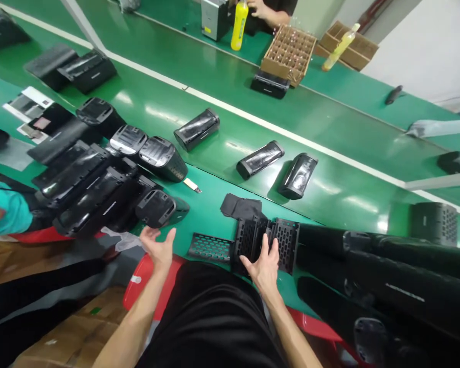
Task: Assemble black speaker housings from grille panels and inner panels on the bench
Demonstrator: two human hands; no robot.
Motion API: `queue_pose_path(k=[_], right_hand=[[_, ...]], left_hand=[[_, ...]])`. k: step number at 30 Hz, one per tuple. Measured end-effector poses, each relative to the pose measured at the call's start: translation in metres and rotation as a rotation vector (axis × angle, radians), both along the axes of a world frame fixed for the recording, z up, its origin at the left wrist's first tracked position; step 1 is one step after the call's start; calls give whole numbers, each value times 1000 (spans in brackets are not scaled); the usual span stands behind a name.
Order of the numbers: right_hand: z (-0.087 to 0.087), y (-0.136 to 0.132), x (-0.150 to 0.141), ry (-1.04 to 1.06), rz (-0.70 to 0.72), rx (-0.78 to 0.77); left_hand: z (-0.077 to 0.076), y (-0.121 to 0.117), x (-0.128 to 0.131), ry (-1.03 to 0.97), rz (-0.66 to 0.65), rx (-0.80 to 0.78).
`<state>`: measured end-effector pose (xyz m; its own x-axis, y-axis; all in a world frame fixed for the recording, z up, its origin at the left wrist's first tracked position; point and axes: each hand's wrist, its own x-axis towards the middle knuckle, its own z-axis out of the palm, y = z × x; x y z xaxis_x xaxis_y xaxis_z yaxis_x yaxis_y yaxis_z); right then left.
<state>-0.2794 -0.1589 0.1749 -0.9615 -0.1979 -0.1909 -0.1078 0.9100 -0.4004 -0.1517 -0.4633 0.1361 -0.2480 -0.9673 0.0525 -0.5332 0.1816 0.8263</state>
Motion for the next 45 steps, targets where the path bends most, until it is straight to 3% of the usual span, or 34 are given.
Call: queue_pose_path(k=[1,3,7,9,12,14,17,20,24,29,32,34,35,37,41,45], right_hand=[[-5,1,1,-43,-20,19],[-13,4,2,-80,-77,12],[-21,24,2,-10,-97,-145],[-21,42,5,23,-72,-204],[-17,73,14,40,-70,-185],[-13,92,21,61,-89,-143],[-7,109,31,105,-84,-66],[-7,112,40,145,-48,9],[-13,112,51,224,-93,14],[0,115,47,332,-134,-31],[18,100,12,335,-141,-161],[23,73,-28,184,-41,-222],[22,55,-52,74,48,-202],[13,16,-98,-140,219,-10],[-12,-33,-158,-239,298,171],[-25,-28,-167,-258,394,221]], left_hand=[[2,12,4,-7,24,14],[9,34,5,-49,-139,88],[24,75,-40,-168,-884,393],[31,96,-76,-277,-1129,546],[35,130,-119,-464,-1310,624],[34,154,-134,-528,-1378,725],[27,180,-139,-507,-1438,877],[18,191,-138,-557,-1464,820],[12,185,-143,-651,-1512,743],[27,156,-142,-678,-1431,559],[37,121,-126,-646,-1268,370],[40,95,-112,-636,-1139,250],[40,83,-106,-634,-1087,199],[38,64,-98,-625,-1023,121],[28,51,-117,-545,-1091,-10],[14,51,-161,-456,-1238,-130]])
